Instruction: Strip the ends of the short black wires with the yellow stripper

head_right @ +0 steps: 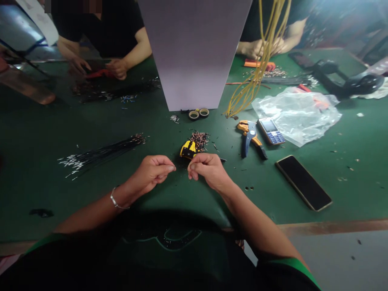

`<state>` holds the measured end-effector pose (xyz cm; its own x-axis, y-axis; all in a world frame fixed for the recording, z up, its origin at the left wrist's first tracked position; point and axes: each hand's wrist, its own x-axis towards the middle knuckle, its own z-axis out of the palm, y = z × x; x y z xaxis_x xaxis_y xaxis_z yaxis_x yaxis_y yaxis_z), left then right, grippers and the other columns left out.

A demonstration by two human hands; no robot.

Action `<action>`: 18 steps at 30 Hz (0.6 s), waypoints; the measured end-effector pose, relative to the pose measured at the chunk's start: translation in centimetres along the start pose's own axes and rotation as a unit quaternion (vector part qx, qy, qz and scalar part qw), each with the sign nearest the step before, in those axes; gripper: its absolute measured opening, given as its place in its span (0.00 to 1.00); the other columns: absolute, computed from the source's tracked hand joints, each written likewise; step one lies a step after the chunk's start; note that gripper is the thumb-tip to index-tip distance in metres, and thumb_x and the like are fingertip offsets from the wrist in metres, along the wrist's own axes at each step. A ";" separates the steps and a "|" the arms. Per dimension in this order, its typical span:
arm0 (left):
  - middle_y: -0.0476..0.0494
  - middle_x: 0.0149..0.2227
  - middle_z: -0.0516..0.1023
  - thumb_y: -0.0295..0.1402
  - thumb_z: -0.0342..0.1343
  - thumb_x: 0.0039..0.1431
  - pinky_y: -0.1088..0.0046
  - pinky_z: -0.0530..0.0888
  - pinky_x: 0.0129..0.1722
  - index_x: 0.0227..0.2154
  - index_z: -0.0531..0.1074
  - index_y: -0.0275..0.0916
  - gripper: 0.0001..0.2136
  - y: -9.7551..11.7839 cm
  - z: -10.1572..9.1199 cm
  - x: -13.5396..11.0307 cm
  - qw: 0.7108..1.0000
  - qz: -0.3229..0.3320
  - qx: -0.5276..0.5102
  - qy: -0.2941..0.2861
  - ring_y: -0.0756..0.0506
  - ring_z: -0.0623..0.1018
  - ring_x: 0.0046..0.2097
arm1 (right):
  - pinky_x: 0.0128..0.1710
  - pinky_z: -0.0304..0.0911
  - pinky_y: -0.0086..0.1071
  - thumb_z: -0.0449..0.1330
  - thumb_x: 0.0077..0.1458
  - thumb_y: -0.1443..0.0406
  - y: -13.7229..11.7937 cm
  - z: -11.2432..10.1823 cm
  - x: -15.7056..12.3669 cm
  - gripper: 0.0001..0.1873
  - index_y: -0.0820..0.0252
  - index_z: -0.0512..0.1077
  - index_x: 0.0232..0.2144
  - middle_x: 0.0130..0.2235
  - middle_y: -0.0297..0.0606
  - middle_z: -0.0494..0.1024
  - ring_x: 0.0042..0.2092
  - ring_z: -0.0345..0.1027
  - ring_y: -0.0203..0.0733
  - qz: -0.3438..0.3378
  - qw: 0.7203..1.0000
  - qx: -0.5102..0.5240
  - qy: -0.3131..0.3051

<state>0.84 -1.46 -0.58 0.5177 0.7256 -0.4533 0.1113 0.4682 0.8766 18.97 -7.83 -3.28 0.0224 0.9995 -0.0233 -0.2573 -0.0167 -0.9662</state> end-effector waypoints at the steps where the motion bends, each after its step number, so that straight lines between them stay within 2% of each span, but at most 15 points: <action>1: 0.55 0.15 0.63 0.29 0.63 0.42 0.80 0.48 0.15 0.21 0.72 0.33 0.06 0.2 -0.1 0.0 1.000 -0.008 -0.013 0.000 0.59 0.56 0.15 | 0.27 0.66 0.33 0.61 0.48 0.66 -0.1 -0.2 0.1 0.06 0.60 0.72 0.21 0.15 0.28 0.69 0.20 0.65 0.35 -0.008 1.000 -0.001 0.012; 4: 0.54 0.15 0.63 0.28 0.62 0.43 0.80 0.46 0.14 0.21 0.72 0.33 0.05 0.4 -0.2 0.0 0.999 -0.026 -0.038 -0.009 0.59 0.56 0.15 | 0.26 0.64 0.32 0.61 0.49 0.65 -0.3 -0.7 0.3 0.06 0.60 0.74 0.23 0.18 0.30 0.72 0.22 0.65 0.35 -0.028 0.993 -0.094 0.059; 6: 0.55 0.14 0.61 0.27 0.62 0.44 0.80 0.45 0.14 0.21 0.72 0.33 0.04 0.3 -0.3 0.0 0.998 -0.034 -0.054 -0.015 0.60 0.54 0.15 | 0.26 0.63 0.32 0.60 0.49 0.65 -0.4 -1.0 0.4 0.05 0.61 0.75 0.25 0.21 0.32 0.74 0.24 0.67 0.36 -0.049 0.975 -0.196 0.091; 8: 0.56 0.14 0.60 0.26 0.61 0.44 0.80 0.45 0.14 0.22 0.72 0.33 0.03 0.2 -0.4 0.1 0.997 -0.038 -0.071 -0.021 0.60 0.53 0.15 | 0.29 0.65 0.33 0.60 0.49 0.65 -0.5 -1.4 0.5 0.05 0.60 0.75 0.27 0.25 0.35 0.77 0.27 0.69 0.38 -0.085 0.942 -0.298 0.129; 11: 0.55 0.14 0.60 0.25 0.60 0.46 0.80 0.45 0.14 0.23 0.72 0.32 0.02 0.1 -0.6 0.3 0.995 -0.040 -0.091 -0.026 0.60 0.52 0.15 | 0.35 0.67 0.36 0.59 0.50 0.65 -0.7 -2.0 0.5 0.07 0.60 0.75 0.34 0.34 0.40 0.79 0.34 0.72 0.43 -0.128 0.874 -0.444 0.151; 14: 0.55 0.14 0.59 0.25 0.60 0.47 0.80 0.45 0.14 0.22 0.72 0.32 0.03 0.3 -0.8 0.4 0.993 -0.043 -0.106 -0.019 0.60 0.53 0.15 | 0.37 0.66 0.39 0.60 0.51 0.63 -0.8 -2.4 0.6 0.11 0.59 0.74 0.38 0.38 0.43 0.78 0.38 0.72 0.47 -0.122 0.806 -0.564 0.131; 18: 0.54 0.15 0.60 0.25 0.60 0.47 0.81 0.46 0.14 0.23 0.73 0.32 0.03 0.4 -1.2 0.7 0.991 -0.044 -0.122 -0.019 0.59 0.53 0.16 | 0.39 0.65 0.43 0.63 0.50 0.57 -0.2 -2.6 0.3 0.19 0.60 0.72 0.43 0.39 0.46 0.78 0.41 0.71 0.53 -0.100 0.755 -0.644 0.076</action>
<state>0.24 -0.19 -0.68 0.5468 0.6597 -0.5155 -0.0493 0.6400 0.7668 21.54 -7.56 -3.73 0.0723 0.9726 0.2211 0.9158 0.0230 -0.4009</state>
